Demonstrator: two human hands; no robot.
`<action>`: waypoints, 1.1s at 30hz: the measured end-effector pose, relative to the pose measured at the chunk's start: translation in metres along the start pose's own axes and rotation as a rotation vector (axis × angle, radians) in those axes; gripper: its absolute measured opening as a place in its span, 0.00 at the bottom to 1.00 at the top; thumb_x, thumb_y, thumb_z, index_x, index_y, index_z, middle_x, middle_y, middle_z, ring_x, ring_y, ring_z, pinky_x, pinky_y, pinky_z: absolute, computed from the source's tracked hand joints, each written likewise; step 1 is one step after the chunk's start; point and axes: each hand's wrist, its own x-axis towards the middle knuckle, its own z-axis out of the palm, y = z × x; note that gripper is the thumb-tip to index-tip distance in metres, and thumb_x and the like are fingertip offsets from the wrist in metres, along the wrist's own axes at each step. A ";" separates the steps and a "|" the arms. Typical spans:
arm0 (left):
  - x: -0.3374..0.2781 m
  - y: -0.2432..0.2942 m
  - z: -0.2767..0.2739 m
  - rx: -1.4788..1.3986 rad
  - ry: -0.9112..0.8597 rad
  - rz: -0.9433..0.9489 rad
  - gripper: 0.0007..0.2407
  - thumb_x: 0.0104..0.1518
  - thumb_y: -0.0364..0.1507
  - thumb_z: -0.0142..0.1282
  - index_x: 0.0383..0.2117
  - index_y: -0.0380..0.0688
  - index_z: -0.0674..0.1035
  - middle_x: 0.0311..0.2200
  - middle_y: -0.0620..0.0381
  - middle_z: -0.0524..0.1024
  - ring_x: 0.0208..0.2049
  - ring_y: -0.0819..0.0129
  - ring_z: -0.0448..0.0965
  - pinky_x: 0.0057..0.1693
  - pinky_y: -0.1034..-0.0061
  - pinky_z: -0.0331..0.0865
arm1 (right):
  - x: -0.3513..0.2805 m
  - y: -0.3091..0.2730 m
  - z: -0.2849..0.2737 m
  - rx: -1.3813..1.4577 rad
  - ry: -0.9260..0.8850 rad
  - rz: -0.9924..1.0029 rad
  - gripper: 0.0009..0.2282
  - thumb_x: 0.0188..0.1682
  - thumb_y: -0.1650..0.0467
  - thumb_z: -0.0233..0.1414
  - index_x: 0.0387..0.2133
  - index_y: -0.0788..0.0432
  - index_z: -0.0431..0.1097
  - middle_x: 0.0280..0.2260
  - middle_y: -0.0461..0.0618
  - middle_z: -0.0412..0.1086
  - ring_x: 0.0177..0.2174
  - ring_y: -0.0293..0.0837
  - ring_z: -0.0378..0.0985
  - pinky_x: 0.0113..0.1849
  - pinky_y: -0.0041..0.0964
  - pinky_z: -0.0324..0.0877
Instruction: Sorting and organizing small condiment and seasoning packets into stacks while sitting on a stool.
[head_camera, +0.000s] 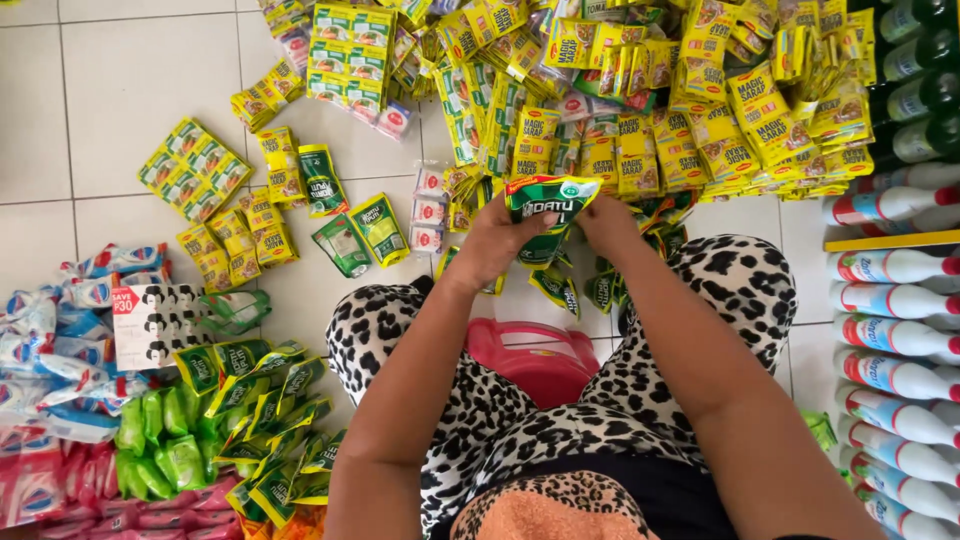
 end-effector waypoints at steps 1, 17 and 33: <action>-0.002 -0.002 0.001 0.001 0.005 0.000 0.14 0.60 0.26 0.63 0.52 0.40 0.78 0.42 0.63 0.81 0.43 0.78 0.76 0.52 0.78 0.72 | 0.000 0.009 0.015 0.001 -0.004 -0.003 0.12 0.49 0.66 0.54 0.41 0.60 0.76 0.35 0.62 0.77 0.34 0.58 0.79 0.38 0.51 0.73; 0.024 -0.047 -0.031 -0.277 0.190 0.000 0.16 0.57 0.27 0.65 0.51 0.39 0.78 0.42 0.59 0.82 0.41 0.74 0.80 0.51 0.75 0.75 | 0.007 0.028 0.066 -0.401 -0.442 -0.065 0.18 0.45 0.64 0.58 0.45 0.62 0.72 0.42 0.66 0.73 0.41 0.65 0.78 0.42 0.56 0.72; 0.024 -0.065 -0.025 -0.078 0.258 0.072 0.16 0.59 0.26 0.63 0.53 0.37 0.76 0.42 0.60 0.82 0.41 0.78 0.78 0.50 0.78 0.73 | 0.024 0.147 0.117 -0.244 -0.334 -0.477 0.28 0.40 0.71 0.57 0.56 0.68 0.64 0.47 0.80 0.68 0.43 0.78 0.72 0.41 0.65 0.69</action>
